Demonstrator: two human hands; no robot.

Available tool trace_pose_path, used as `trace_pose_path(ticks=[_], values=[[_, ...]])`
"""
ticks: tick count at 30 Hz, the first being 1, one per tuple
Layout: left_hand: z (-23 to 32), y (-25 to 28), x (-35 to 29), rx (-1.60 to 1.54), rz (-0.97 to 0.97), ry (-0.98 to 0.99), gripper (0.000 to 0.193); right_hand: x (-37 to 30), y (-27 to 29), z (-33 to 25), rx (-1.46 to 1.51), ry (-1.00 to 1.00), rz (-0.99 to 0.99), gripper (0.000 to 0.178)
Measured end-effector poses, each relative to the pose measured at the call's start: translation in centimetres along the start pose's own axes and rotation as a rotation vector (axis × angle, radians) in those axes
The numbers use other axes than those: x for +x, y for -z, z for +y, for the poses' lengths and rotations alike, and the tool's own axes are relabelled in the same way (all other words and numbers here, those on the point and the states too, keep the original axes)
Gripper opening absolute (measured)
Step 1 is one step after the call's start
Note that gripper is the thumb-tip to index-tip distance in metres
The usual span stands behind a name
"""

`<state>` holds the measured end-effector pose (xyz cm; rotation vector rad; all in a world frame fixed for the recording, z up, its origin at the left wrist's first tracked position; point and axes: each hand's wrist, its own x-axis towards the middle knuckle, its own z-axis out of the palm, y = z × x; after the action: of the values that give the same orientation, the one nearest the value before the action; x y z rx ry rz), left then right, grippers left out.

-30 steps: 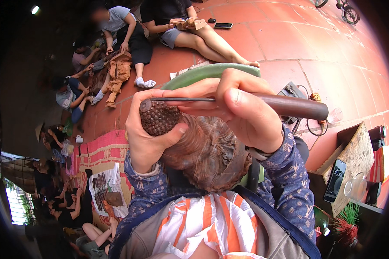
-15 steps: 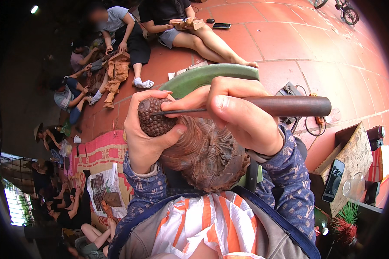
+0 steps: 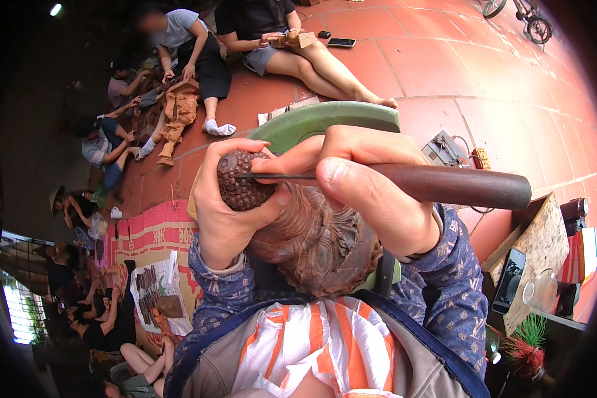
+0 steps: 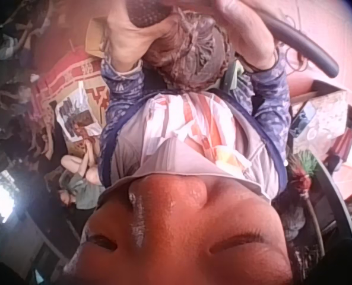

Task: The person carves a wooden Buddha statue using a chisel, focusing on refining the details of the head and hair. They hold the statue with their left hand and use the chisel with their right hand to shape the surface.

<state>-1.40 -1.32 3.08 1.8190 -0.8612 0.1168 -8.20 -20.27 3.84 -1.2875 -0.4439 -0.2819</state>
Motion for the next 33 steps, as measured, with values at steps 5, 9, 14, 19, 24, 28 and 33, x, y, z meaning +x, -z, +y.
trace_pose_path(ticks=[5,9,14,19,24,28,33], values=[[-0.1,-0.1,-0.3,-0.068,0.005,0.049,0.054,-0.3,-0.8,0.7,-0.024,0.114,0.027,0.026],[-0.1,-0.1,-0.1,-0.095,-0.015,0.056,0.054,-0.5,-0.7,1.8,-0.106,0.348,-0.006,0.018],[0.0,0.2,-0.4,-0.041,-0.005,0.045,0.054,0.3,0.5,0.2,0.130,0.389,-0.014,0.029],[-0.1,0.0,-0.3,-0.074,-0.003,0.065,0.055,-0.7,-0.3,0.8,0.033,0.226,-0.021,0.032],[-0.5,0.1,-0.2,-0.125,-0.026,0.030,0.054,-0.5,-0.4,0.5,0.104,0.088,-0.012,0.027],[-0.6,0.1,-0.3,-0.157,-0.025,0.045,0.054,0.1,-0.4,-0.5,0.023,0.004,-0.025,0.029],[-0.5,0.2,-0.3,-0.171,-0.027,0.050,0.054,1.0,0.1,-1.6,0.026,-0.081,-0.108,0.029]])
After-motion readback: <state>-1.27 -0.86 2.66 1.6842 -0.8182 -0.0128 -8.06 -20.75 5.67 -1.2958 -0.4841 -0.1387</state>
